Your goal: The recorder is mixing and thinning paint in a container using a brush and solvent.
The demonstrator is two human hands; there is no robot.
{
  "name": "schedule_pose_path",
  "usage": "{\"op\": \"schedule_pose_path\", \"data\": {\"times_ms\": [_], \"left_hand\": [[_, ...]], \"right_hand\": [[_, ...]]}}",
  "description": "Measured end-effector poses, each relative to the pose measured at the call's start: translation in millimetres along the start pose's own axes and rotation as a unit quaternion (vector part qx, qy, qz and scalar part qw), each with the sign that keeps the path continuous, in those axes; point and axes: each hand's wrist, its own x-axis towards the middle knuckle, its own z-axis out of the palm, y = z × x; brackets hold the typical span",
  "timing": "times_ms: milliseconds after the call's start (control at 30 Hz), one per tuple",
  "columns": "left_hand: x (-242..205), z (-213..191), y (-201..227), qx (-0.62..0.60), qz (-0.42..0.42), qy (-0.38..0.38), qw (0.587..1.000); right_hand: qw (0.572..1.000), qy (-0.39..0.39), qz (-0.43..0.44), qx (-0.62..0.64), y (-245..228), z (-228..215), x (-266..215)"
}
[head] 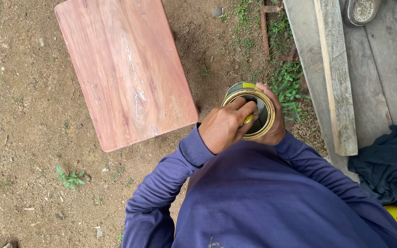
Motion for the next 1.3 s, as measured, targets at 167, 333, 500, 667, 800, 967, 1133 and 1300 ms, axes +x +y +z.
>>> {"op": "schedule_pose_path", "data": {"times_ms": [167,333,500,667,800,967,1133,1300], "left_hand": [[3,-4,1,-0.004,0.013,-0.019,1.0],[6,-12,10,-0.005,0.046,-0.018,0.999],[7,-4,9,-0.031,0.023,-0.061,0.997],[8,-6,10,-0.023,0.051,-0.044,0.997],[7,-10,13,-0.039,0.069,-0.023,0.997],[4,1,10,-0.045,0.04,-0.055,0.997],[3,-3,13,-0.015,0.067,-0.021,0.997],[3,-9,18,-0.035,0.059,-0.031,0.997]], "right_hand": [[0.999,0.004,-0.036,-0.03,5,-5,-4],[1.0,0.01,-0.018,-0.024,5,-7,-12],[0.996,0.02,-0.046,-0.069,4,-13,-15],[0.993,0.034,-0.062,-0.096,0,-16,-15],[0.991,0.045,-0.062,-0.106,0,-17,-16],[0.994,0.039,-0.043,-0.088,1,-15,-19],[0.995,0.037,-0.022,-0.085,0,-14,-23],[0.996,0.055,0.011,-0.064,1,-13,-28]]}}
